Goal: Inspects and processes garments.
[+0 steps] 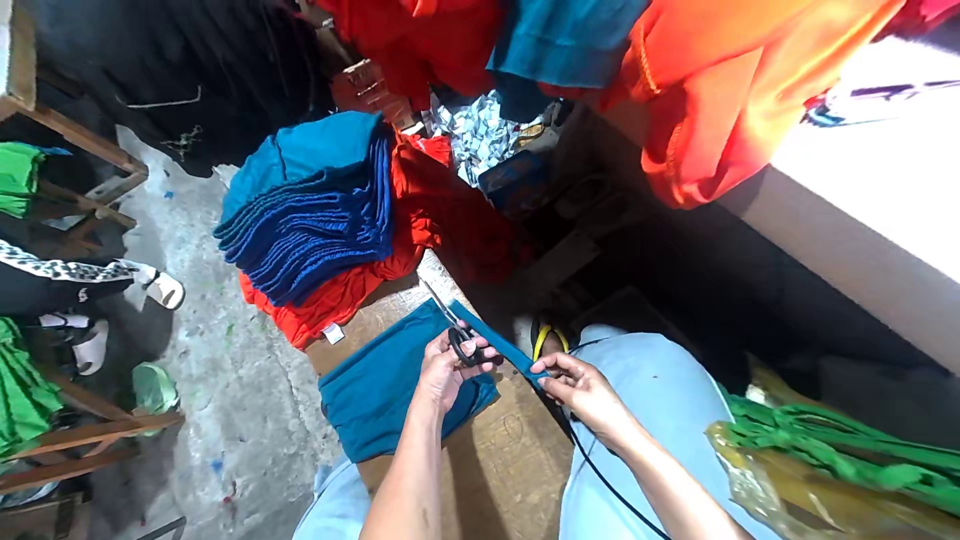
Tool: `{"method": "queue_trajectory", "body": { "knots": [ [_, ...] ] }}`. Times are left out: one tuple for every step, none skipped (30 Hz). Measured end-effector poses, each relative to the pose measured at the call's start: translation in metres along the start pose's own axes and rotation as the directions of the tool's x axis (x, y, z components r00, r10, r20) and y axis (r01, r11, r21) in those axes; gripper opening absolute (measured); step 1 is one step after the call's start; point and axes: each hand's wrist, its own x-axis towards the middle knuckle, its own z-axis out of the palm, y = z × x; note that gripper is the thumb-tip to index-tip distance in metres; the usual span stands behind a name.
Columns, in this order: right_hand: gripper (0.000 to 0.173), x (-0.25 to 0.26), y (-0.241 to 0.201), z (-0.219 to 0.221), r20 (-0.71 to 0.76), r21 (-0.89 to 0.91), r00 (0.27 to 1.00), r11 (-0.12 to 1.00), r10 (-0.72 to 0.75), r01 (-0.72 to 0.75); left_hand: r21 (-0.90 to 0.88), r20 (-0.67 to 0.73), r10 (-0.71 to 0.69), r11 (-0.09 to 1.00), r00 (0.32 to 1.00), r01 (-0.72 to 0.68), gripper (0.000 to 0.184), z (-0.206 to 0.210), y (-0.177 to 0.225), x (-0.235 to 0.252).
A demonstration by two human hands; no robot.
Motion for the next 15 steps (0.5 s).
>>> {"method": "queue_trajectory", "body": {
  "knots": [
    [0.016,0.000,0.000,-0.001,-0.006,-0.013,1.000,1.000,0.000,0.000,0.030,-0.010,0.001,1.000,1.000,0.000,0.036,0.000,0.000,-0.001],
    [0.016,0.000,0.000,-0.003,-0.024,-0.032,1.000,0.999,0.002,-0.003,0.082,-0.006,-0.003,0.997,1.000,0.003,0.037,0.001,0.000,-0.002],
    [0.016,0.001,0.000,-0.006,-0.056,-0.052,0.998,0.999,0.005,-0.008,0.177,0.014,-0.014,0.984,1.000,0.012,0.039,0.004,0.001,-0.005],
    [0.016,0.002,0.001,-0.009,-0.106,-0.077,0.994,0.997,0.004,-0.013,0.308,0.040,-0.036,0.951,0.999,0.022,0.041,0.009,0.001,-0.009],
    [0.017,0.004,0.002,-0.014,-0.158,-0.106,0.987,0.994,0.002,-0.019,0.458,0.063,-0.062,0.889,0.996,0.027,0.046,0.016,-0.001,-0.014],
    [0.017,0.006,0.003,-0.018,-0.208,-0.132,0.978,0.991,0.001,-0.029,0.610,0.080,-0.088,0.792,0.993,0.021,0.054,0.023,-0.006,-0.020],
    [0.016,0.007,0.003,-0.022,-0.247,-0.154,0.969,0.987,-0.005,-0.034,0.756,0.091,-0.107,0.654,0.990,0.001,0.062,0.031,-0.013,-0.027],
    [0.016,0.008,0.003,-0.025,-0.272,-0.192,0.962,0.981,-0.017,-0.037,0.872,0.092,-0.118,0.488,0.989,-0.023,0.066,0.039,-0.019,-0.035],
    [0.018,0.009,0.001,-0.028,-0.280,-0.250,0.959,0.968,-0.046,-0.027,0.940,0.092,-0.118,0.338,0.989,-0.047,0.065,0.048,-0.026,-0.043],
    [0.020,0.010,-0.001,-0.030,-0.278,-0.328,0.956,0.945,-0.097,0.000,0.972,0.104,-0.113,0.224,0.988,-0.077,0.061,0.056,-0.031,-0.052],
    [0.021,0.011,-0.003,-0.032,-0.269,-0.411,0.952,0.911,-0.147,0.025,0.984,0.129,-0.111,0.141,0.985,-0.113,0.058,0.061,-0.037,-0.061],
    [0.024,0.012,-0.006,-0.034,-0.251,-0.491,0.948,0.870,-0.198,0.052,0.982,0.174,-0.096,0.085,0.980,-0.166,0.054,0.064,-0.043,-0.071],
    [0.026,0.014,-0.008,-0.036,-0.224,-0.566,0.939,0.819,-0.260,0.091,0.968,0.248,-0.045,0.042,0.968,-0.247,0.048,0.063,-0.050,-0.082],
    [0.028,0.017,-0.009,-0.038,-0.189,-0.626,0.928,0.768,-0.322,0.139,0.936,0.350,0.055,0.001,0.935,-0.351,0.040,0.057,-0.060,-0.092],
    [0.030,0.021,-0.010,-0.038,-0.146,-0.669,0.914,0.718,-0.378,0.190,0.887,0.458,0.182,-0.030,0.870,-0.461,0.032,0.050,-0.068,-0.099]
  ]
}}
